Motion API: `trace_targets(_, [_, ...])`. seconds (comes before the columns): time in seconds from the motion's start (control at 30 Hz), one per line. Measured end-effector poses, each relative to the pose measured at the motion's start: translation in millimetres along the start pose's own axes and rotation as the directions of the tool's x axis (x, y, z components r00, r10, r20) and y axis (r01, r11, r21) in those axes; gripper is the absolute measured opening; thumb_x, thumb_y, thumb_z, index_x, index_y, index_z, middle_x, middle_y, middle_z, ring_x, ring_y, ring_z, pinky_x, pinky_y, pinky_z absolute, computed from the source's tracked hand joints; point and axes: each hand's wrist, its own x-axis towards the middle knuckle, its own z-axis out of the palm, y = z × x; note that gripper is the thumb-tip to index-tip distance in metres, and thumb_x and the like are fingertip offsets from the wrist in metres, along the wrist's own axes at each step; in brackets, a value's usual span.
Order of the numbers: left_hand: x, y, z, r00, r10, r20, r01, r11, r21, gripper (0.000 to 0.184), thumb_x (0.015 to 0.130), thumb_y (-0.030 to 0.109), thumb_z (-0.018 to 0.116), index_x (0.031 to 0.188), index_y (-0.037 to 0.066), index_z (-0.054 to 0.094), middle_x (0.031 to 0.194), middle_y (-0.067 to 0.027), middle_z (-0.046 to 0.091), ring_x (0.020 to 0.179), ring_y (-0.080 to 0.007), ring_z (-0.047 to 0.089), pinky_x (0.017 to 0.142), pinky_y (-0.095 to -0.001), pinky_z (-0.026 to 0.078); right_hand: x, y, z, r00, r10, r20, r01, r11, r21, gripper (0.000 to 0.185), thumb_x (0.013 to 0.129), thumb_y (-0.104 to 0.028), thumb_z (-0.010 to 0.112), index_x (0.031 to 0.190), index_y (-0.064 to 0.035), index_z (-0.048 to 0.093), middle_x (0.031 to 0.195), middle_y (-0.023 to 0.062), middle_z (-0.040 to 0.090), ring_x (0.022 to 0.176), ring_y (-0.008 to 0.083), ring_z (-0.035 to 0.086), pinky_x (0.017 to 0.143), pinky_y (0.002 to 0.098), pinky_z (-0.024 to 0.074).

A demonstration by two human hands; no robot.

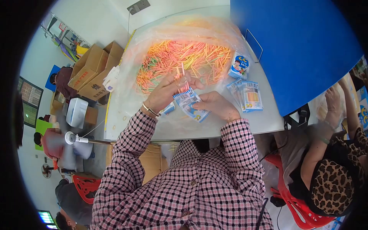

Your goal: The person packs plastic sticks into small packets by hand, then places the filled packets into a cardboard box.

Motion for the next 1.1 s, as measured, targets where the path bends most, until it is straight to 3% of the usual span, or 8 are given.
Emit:
trace_targets(0.3, [-6.3,-9.1,5.5,0.992,-0.024,-0.121,0.023,1.0,-0.006,0.029,0.096,0.022,0.044,0.117,0.003,0.05,0.113,-0.0071,0.056,0.101,-0.014,0.054,0.089,-0.0289,0.043,-7.3,-5.7,8.5,0.985,-0.086,-0.15,0.092,0.995,0.028,0.029,0.084,-0.018,0.064,0.106,0.0001,0.065,0.09,0.0033,0.067,0.082,0.008,0.059,0.077,0.0224,0.0457])
trace_targets(0.4, [-7.0,-6.2,-3.1,0.996,0.036,-0.085,-0.008,0.951,0.308,0.032,0.093,0.02,0.05,0.121,0.004,0.048,0.118,-0.0067,0.054,0.105,-0.0142,0.052,0.09,-0.029,0.042,-6.2,-8.1,9.9,0.966,-0.125,-0.227,0.12,0.992,-0.036,0.03,0.086,-0.021,0.061,0.107,0.0003,0.064,0.091,0.0021,0.066,0.084,0.0065,0.057,0.08,0.0219,0.0437])
trace_targets(0.57, [-9.5,-4.2,-7.0,0.995,0.102,0.015,-0.094,0.843,0.53,0.04,0.089,0.016,0.057,0.125,0.004,0.045,0.119,-0.0067,0.053,0.104,-0.0149,0.052,0.089,-0.0305,0.043,-1.5,0.9,11.4,0.943,-0.196,-0.269,0.197,0.98,-0.023,0.031,0.088,-0.022,0.058,0.108,0.0011,0.063,0.094,0.0015,0.065,0.086,0.0053,0.055,0.082,0.021,0.0414])
trace_targets(0.67, [-13.5,-6.5,-6.1,0.989,0.147,-0.028,-0.072,0.632,0.772,0.045,0.085,0.013,0.062,0.125,0.003,0.045,0.117,-0.0056,0.053,0.103,-0.015,0.053,0.088,-0.0306,0.045,4.2,5.6,13.1,0.919,-0.242,-0.31,0.26,0.965,0.017,0.028,0.089,-0.02,0.059,0.108,-0.0006,0.064,0.095,-0.0015,0.064,0.086,0.0028,0.052,0.081,0.0187,0.0398])
trace_targets(0.7, [-13.9,-6.3,-6.5,0.989,0.147,-0.029,-0.071,0.632,0.771,0.045,0.085,0.013,0.062,0.125,0.003,0.045,0.117,-0.0056,0.053,0.103,-0.015,0.053,0.088,-0.0306,0.045,5.8,6.4,13.8,0.92,-0.241,-0.309,0.259,0.966,0.018,0.028,0.089,-0.02,0.059,0.108,-0.0006,0.064,0.095,-0.0015,0.064,0.086,0.0028,0.052,0.081,0.0187,0.0398])
trace_targets(0.8, [-12.1,-5.0,-9.5,0.987,0.054,-0.154,0.049,0.803,0.593,0.04,0.084,0.01,0.062,0.121,0.001,0.048,0.113,-0.0051,0.054,0.101,-0.0134,0.053,0.085,-0.0284,0.046,9.7,6.6,18.2,0.915,-0.269,-0.301,0.302,0.951,0.069,0.027,0.088,-0.02,0.06,0.107,-0.0012,0.064,0.096,-0.0008,0.064,0.086,0.0038,0.053,0.081,0.0195,0.0406])
trace_targets(0.97, [-6.9,-3.4,-12.7,0.982,0.113,-0.153,-0.023,0.87,0.492,0.036,0.083,0.006,0.061,0.118,0.001,0.051,0.109,-0.0044,0.054,0.1,-0.0119,0.054,0.084,-0.0261,0.046,7.6,-6.0,22.3,0.95,-0.244,-0.194,0.263,0.961,0.08,0.026,0.087,-0.019,0.061,0.106,-0.0018,0.065,0.094,-0.0005,0.065,0.085,0.0045,0.055,0.08,0.0204,0.0415])
trace_targets(1.1, [-2.8,-3.0,-12.9,0.99,0.052,-0.134,-0.001,0.934,0.357,0.034,0.082,0.003,0.06,0.115,0.0,0.052,0.107,-0.0038,0.055,0.099,-0.0116,0.054,0.083,-0.0258,0.046,5.5,-4.7,18.6,0.959,-0.201,-0.2,0.197,0.98,-0.039,0.025,0.086,-0.019,0.062,0.104,-0.0018,0.065,0.091,-0.0001,0.065,0.084,0.0052,0.056,0.079,0.021,0.0424])
